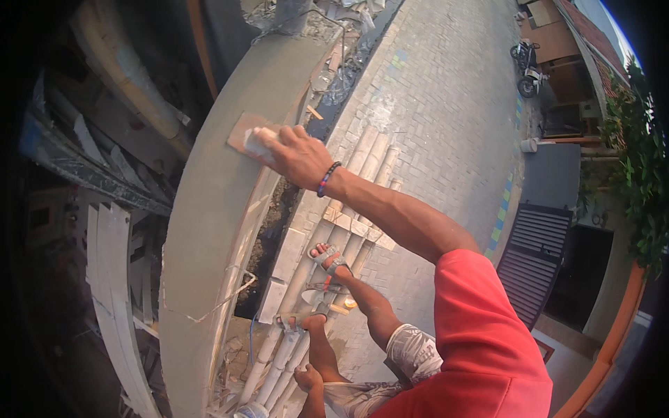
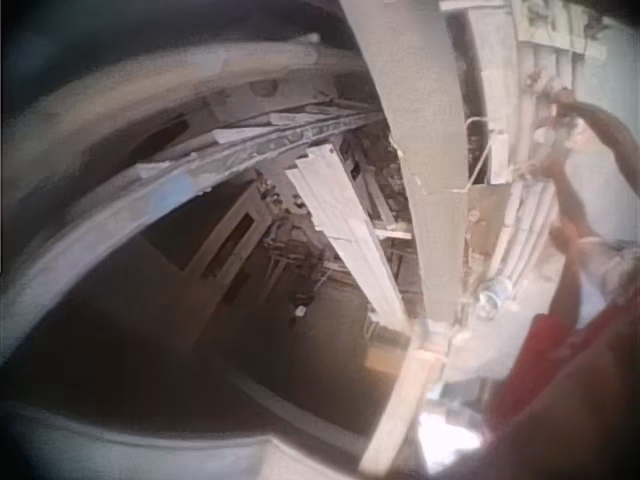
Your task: The person smooths a freshly applied concrete surface on a long beam using a rectangular trowel. They repeatedly rub the trowel along the beam's top and side edges while standing on a bamboo scaffold.
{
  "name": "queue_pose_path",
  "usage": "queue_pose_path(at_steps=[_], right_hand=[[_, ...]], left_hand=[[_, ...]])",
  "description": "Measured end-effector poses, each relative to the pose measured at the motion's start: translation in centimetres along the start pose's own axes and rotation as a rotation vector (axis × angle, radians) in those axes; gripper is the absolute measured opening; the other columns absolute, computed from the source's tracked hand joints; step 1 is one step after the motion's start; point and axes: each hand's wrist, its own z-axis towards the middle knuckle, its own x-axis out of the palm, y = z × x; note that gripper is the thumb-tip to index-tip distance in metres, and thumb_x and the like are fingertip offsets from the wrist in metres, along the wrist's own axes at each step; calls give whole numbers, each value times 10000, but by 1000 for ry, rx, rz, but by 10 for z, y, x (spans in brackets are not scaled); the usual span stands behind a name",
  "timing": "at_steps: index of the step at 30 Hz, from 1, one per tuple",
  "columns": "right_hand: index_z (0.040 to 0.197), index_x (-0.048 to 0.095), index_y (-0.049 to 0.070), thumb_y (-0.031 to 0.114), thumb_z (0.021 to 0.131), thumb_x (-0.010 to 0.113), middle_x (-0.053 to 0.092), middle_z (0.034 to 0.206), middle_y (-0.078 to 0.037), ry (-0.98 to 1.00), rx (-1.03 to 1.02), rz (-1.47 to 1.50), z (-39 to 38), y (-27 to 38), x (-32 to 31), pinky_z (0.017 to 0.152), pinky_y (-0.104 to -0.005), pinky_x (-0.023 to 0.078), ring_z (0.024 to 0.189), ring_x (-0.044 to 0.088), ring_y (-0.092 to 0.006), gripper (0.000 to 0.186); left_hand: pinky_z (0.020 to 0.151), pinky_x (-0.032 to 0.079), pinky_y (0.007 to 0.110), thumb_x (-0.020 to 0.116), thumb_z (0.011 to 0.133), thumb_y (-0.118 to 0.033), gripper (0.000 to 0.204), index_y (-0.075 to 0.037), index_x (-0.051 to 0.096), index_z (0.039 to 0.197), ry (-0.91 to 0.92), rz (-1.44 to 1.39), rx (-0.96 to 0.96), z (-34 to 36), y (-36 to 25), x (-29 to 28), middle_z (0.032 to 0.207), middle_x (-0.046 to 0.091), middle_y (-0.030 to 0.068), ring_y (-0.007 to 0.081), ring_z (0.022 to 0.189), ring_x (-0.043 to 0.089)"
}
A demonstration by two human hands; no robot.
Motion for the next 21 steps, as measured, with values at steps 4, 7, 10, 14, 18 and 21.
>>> queue_pose_path(at_steps=[4,7,10,14,18,21], right_hand=[[1385,467,121,212,867,606,574,873,-144,-11,310,-157,63,-50,-14,705,-430,502,796,596,-329,545],[1401,452,126,203,862,606,577,880,-149,-62,340,-143,91,-38,4,725,-428,497,819,605,-336,565],[1429,426,155,218,875,633,558,888,-122,93,15,26,49,14,15,727,-407,516,826,594,-308,595],[1421,446,161,253,887,627,556,869,-114,186,8,-10,11,-5,-14,688,-392,538,773,598,-268,572],[1422,436,143,210,877,608,575,889,-153,15,249,-159,71,-54,-14,726,-432,505,802,609,-318,575],[1395,467,181,200,835,651,592,895,-148,47,140,-65,74,-11,10,746,-412,526,832,626,-324,590]], left_hand=[[929,495,439,577,821,-279,475,12,576,1196,-60,10,-11,1,11,15,1172,588,225,370,1078,603],[908,505,447,588,820,-277,464,5,581,1188,-52,24,19,0,11,22,1153,593,215,370,1044,615],[917,500,440,588,820,-273,460,5,585,1186,-45,-12,-18,-10,6,16,1155,593,220,370,1051,609],[926,492,427,588,815,-264,458,15,588,1178,-60,-31,-42,-14,9,19,1143,598,229,370,1056,601],[924,488,426,591,809,-269,472,30,583,1175,-59,-16,29,-11,13,27,1136,600,230,368,1042,605],[908,491,435,599,802,-282,478,33,585,1162,-64,-39,17,-11,9,25,1122,599,230,369,1028,609]])
